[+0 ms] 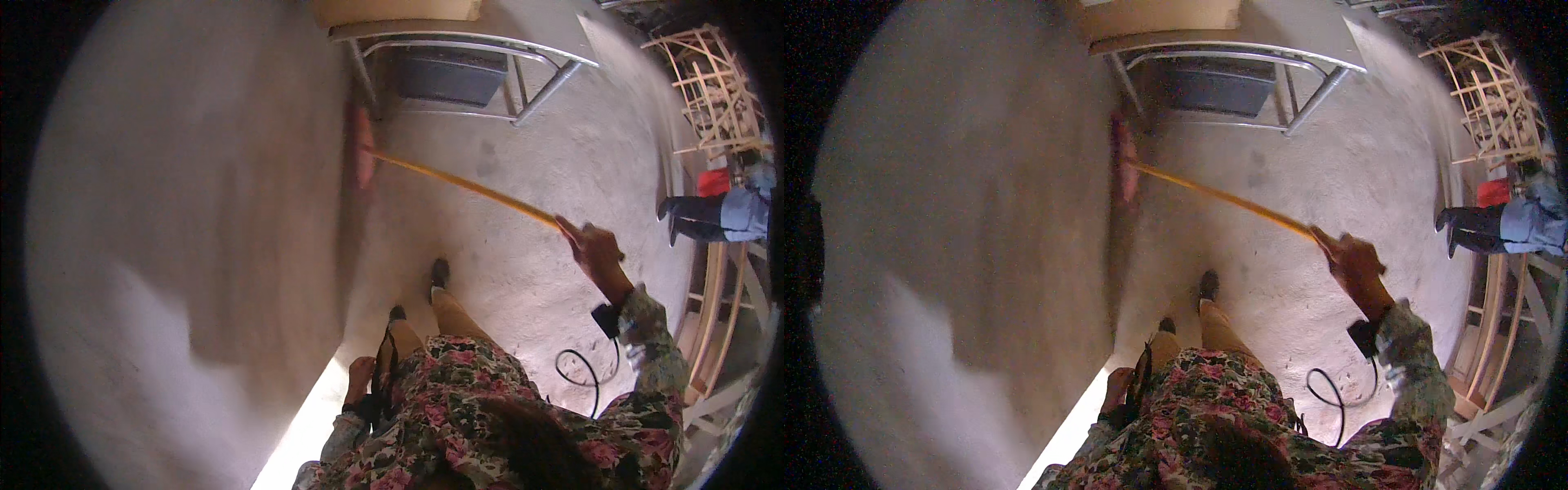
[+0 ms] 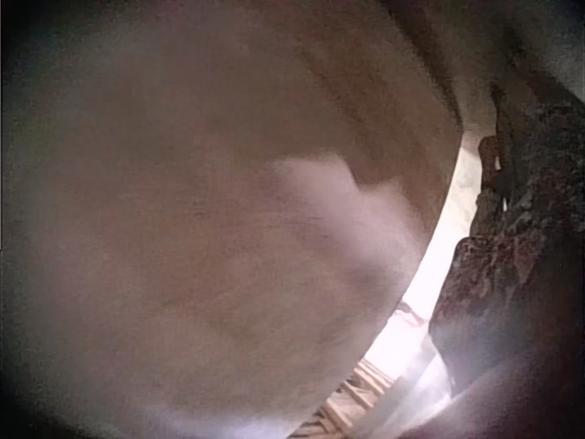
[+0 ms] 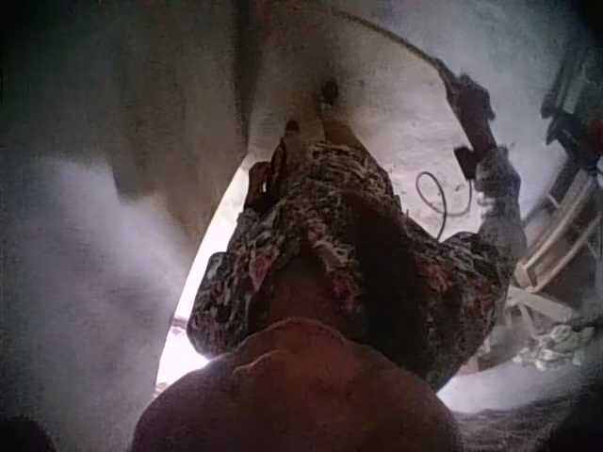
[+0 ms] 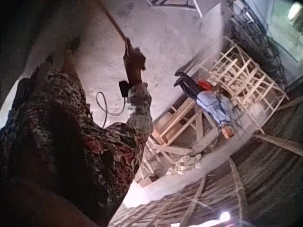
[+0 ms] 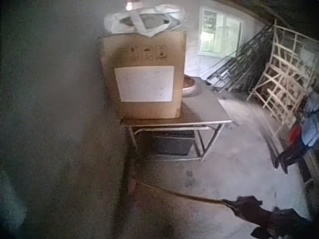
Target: The person sweeps the floor using a broom, pushing debris across the concrete surface and around furniture and storage racks.
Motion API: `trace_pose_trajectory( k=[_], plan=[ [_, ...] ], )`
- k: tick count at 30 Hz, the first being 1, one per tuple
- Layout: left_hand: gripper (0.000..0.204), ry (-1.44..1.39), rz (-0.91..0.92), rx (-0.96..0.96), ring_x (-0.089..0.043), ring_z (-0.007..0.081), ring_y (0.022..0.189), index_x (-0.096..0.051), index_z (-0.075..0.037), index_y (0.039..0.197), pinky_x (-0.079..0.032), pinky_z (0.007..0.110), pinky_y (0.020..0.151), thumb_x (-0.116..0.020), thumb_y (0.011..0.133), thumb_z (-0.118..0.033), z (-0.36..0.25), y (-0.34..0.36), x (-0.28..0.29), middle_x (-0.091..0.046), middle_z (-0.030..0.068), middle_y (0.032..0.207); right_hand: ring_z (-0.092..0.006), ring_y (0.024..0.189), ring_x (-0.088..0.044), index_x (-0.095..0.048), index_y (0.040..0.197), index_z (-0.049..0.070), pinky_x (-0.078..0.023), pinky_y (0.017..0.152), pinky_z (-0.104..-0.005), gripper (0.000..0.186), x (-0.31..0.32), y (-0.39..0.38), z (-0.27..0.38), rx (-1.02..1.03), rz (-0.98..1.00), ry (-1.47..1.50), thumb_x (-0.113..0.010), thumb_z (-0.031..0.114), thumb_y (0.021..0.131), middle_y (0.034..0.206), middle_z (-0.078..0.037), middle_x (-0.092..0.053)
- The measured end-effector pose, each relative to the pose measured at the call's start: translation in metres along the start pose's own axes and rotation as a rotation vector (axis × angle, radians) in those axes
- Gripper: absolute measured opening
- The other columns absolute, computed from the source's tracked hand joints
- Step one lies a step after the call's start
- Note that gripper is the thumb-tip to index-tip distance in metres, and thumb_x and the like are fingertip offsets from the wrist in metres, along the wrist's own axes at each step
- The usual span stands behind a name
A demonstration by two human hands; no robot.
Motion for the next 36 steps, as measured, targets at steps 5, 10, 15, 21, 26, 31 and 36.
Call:
trace_pose_trajectory(
  k=[5,10,15,21,26,31,36],
  plan=[
    [0.021,-0.158,-0.008,-0.011,-0.054,0.0106,0.063,-0.06,-0.001,0.089,-0.044,0.025,0.055,-0.057,0.084,-0.022,-0.038,0.024,-0.001,-0.059,0.003,0.072,-0.0219,0.05,-0.055,-0.046,0.128,0.017,-0.044,0.045,-0.0366,0.046,-0.047,0.123,0.003,-0.008,-0.058,0.015,-0.057,0.018,0.083,0.058,-0.008,-0.054],
    [0.021,-0.335,0.098,-0.035,-0.056,0.0139,0.063,-0.06,-0.002,0.087,-0.044,0.027,0.054,-0.057,0.084,-0.022,-0.048,0.055,0.009,-0.059,0.0063,0.073,-0.0269,0.064,-0.06,-0.048,0.123,0.015,-0.047,0.054,-0.041,0.048,-0.12,0.145,-0.006,-0.042,0.099,0.197,-0.059,0.016,0.076,0.07,-0.009,-0.06],
    [0.024,0.104,0.297,-0.265,-0.058,0.0221,0.067,-0.062,-0.001,0.087,-0.047,0.034,0.06,-0.054,0.082,-0.023,-0.055,0.098,0.016,-0.061,0.0124,0.077,-0.0271,0.065,-0.061,-0.057,0.109,0.019,-0.047,0.054,-0.0414,0.031,-0.107,0.057,-0.02,-0.289,0.337,0.212,-0.055,0.017,0.078,0.073,-0.009,-0.062],
    [0.024,0.939,0.225,-0.756,-0.058,0.023,0.069,-0.063,-0.001,0.089,-0.047,0.035,0.063,-0.053,0.083,-0.022,-0.068,0.165,0.024,-0.062,0.0131,0.079,-0.0273,0.056,-0.058,-0.056,0.113,0.018,-0.044,0.048,-0.0411,0.03,-0.018,0.061,-0.015,-0.328,0.279,0.075,-0.053,0.017,0.083,0.064,-0.012,-0.059],
    [0.019,-0.045,0.242,-0.02,-0.055,0.015,0.065,-0.06,0.0,0.084,-0.045,0.027,0.058,-0.058,0.083,-0.019,-0.089,0.175,0.046,-0.061,0.0058,0.076,-0.0281,0.055,-0.056,-0.051,0.121,0.019,-0.043,0.048,-0.0425,0.038,-0.042,0.181,0.015,-0.188,0.056,0.093,-0.049,0.014,0.083,0.062,-0.013,-0.056],
    [0.018,0.001,0.275,-0.089,-0.055,0.0149,0.065,-0.059,0.0,0.082,-0.043,0.028,0.055,-0.056,0.084,-0.018,-0.135,0.172,0.058,-0.057,0.0048,0.072,-0.0324,0.068,-0.06,-0.053,0.118,0.019,-0.046,0.055,-0.0448,0.034,-0.102,0.184,0.01,-0.474,0.148,0.361,-0.048,0.02,0.084,0.075,-0.013,-0.061],
    [0.022,-0.05,0.252,-0.015,-0.055,0.0155,0.066,-0.058,0.0,0.078,-0.042,0.029,0.054,-0.055,0.085,-0.021,-0.114,0.212,0.06,-0.055,0.0058,0.068,-0.0335,0.08,-0.061,-0.052,0.12,0.019,-0.05,0.067,-0.0426,0.034,-0.085,0.094,0.021,-0.557,0.245,0.548,-0.044,0.032,0.09,0.098,-0.014,-0.063]
  ],
)
Point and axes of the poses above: each hand's wrist, its own y-axis towards the middle knuckle, its own x-axis out of the back of the hand, z = x × y, the point moved 5 cm from there along y, towards the middle knuckle
